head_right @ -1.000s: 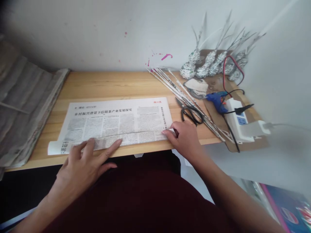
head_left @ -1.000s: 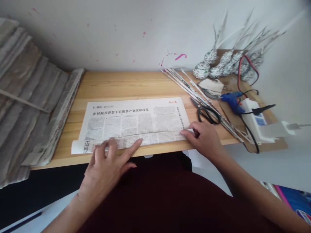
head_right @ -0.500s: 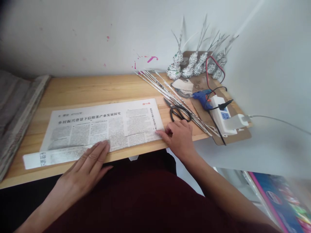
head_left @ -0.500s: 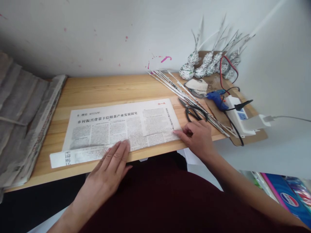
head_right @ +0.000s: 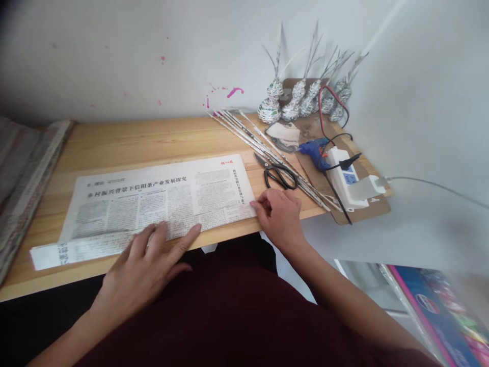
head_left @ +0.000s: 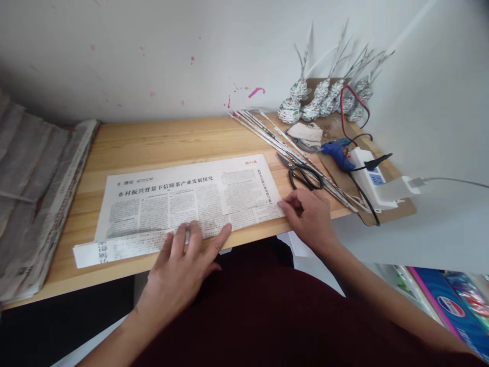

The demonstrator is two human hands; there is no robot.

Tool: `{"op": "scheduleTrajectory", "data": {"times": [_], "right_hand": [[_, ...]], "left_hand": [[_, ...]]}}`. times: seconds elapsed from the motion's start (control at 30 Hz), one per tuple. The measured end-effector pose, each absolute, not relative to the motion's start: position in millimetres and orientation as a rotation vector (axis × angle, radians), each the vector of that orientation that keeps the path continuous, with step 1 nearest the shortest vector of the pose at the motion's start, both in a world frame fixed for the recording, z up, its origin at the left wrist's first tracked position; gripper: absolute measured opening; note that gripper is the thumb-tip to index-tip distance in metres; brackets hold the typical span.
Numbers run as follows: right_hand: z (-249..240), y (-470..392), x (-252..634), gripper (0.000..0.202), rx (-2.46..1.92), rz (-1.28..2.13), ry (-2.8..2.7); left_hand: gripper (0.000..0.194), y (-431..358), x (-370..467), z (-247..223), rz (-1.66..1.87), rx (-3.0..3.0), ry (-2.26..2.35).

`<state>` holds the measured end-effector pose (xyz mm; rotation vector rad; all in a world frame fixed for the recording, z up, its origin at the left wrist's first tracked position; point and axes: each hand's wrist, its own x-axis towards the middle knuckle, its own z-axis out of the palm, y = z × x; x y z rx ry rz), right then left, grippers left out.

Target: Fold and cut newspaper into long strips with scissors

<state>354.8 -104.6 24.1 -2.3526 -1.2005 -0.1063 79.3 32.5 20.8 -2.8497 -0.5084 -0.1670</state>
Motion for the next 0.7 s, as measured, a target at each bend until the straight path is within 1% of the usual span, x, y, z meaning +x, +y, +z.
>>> {"op": "scheduleTrajectory", "data": {"times": [0.1,0.2,0.27,0.3,0.4,0.5,0.6,0.7], "right_hand": [[25,-104,355,0.019,-2.344,-0.114,-1.21],[28,-104,351,0.013,-2.328,-0.168,-1.248],[31,-104,344,0.008,-2.23,-0.233,-1.375],[33,-103,338,0.009,-2.146,-0.263,-1.468],[37,-98,315,0.022,-1.871,-0.308,-1.775],[40,-87,290,0.033,-1.751,-0.284,-2.062],[39,-72,269,0.056,-1.623,-0.139,-2.336],[36,-61,253,0.08,-1.579,-0.035,-2.442]], "left_hand": [[0.079,29,80,17,-0.259,-2.969,-0.577],[0.079,27,82,14,-0.305,-3.012,-0.56],[0.078,27,82,12,-0.288,-3.001,-0.473],[0.077,28,82,11,-0.279,-2.994,-0.438],[0.075,30,81,9,-0.282,-2.978,-0.445],[0.075,32,78,4,-0.319,-2.962,-0.448],[0.079,35,74,-3,-0.373,-2.981,-0.354],[0.08,34,71,-7,-0.379,-3.032,-0.411]]}}
